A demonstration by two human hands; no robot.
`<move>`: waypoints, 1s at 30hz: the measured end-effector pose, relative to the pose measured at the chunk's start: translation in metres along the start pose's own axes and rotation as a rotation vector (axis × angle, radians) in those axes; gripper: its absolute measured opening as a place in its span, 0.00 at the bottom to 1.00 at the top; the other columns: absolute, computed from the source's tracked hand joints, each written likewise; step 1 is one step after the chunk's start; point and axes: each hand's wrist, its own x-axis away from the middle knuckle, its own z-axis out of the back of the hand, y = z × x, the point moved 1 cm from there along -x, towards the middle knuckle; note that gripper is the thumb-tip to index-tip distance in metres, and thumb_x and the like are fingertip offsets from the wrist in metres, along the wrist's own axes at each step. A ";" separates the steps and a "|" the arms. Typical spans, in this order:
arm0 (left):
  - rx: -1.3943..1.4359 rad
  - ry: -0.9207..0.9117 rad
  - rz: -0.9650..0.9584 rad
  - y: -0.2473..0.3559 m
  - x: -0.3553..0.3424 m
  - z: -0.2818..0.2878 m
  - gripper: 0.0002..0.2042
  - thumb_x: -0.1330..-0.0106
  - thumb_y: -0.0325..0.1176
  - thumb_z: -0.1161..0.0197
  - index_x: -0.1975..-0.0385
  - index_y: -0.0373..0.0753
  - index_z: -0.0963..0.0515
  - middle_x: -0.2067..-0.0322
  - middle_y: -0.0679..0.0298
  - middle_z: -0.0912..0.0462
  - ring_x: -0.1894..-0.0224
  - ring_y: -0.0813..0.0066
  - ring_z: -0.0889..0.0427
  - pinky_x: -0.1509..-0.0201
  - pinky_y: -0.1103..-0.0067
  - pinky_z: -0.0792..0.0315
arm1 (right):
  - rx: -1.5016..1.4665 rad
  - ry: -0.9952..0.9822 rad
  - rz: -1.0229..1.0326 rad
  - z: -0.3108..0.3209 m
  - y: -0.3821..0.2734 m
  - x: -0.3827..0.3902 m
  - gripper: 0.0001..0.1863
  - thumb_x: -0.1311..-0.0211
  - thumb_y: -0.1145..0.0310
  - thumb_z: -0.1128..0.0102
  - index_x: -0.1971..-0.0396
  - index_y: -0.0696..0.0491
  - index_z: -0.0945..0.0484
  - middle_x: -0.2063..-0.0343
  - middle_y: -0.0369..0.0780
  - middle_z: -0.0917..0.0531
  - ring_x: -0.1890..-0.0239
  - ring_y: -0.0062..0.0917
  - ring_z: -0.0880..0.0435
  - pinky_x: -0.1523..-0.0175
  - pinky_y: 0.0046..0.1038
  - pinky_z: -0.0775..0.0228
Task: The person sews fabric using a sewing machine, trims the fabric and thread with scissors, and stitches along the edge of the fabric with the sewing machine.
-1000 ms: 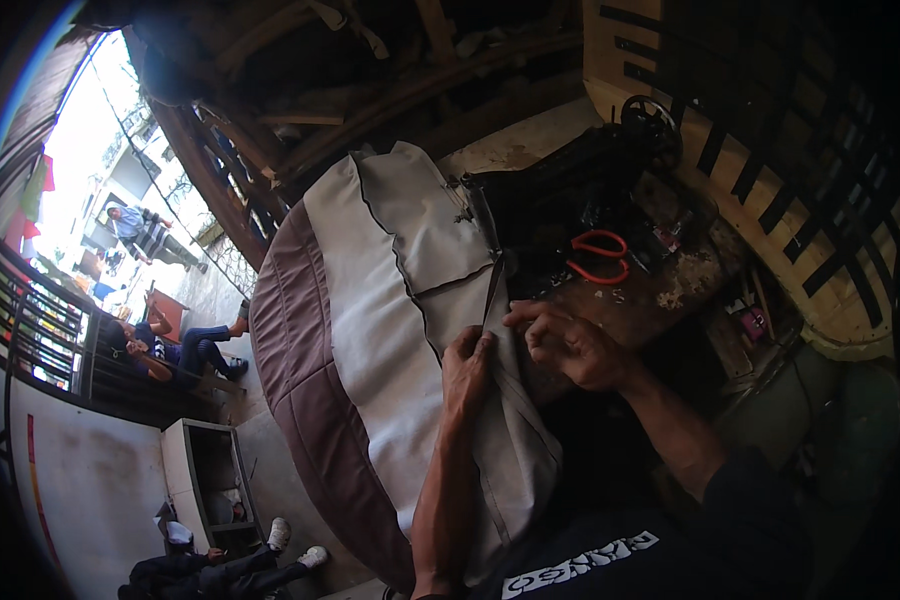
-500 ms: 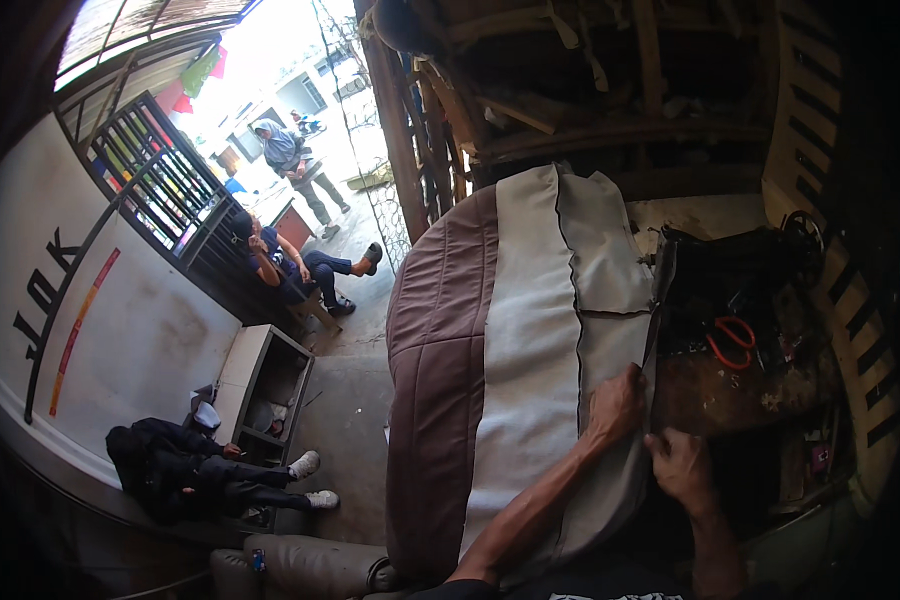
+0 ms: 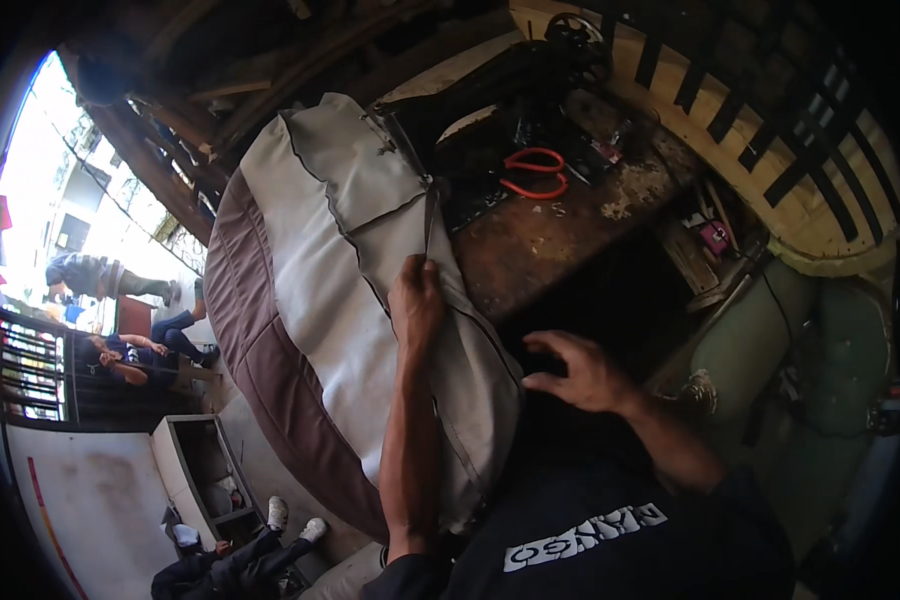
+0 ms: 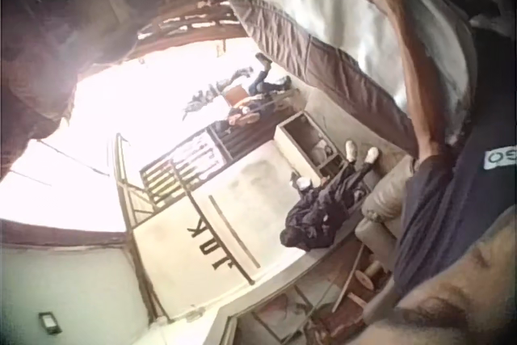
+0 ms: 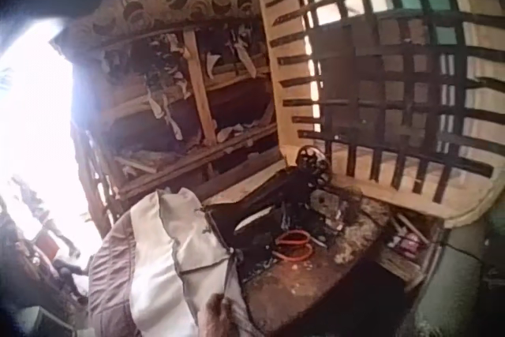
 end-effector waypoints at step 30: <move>-0.151 -0.257 -0.298 0.068 0.046 -0.019 0.11 0.36 0.25 0.34 0.54 0.40 0.15 0.57 0.53 0.18 0.59 0.51 0.16 0.51 0.65 0.22 | -0.657 -0.116 -0.557 -0.043 0.068 0.071 0.22 0.22 0.47 0.46 0.66 0.52 0.19 0.76 0.26 0.26 0.72 0.11 0.30 0.67 0.22 0.35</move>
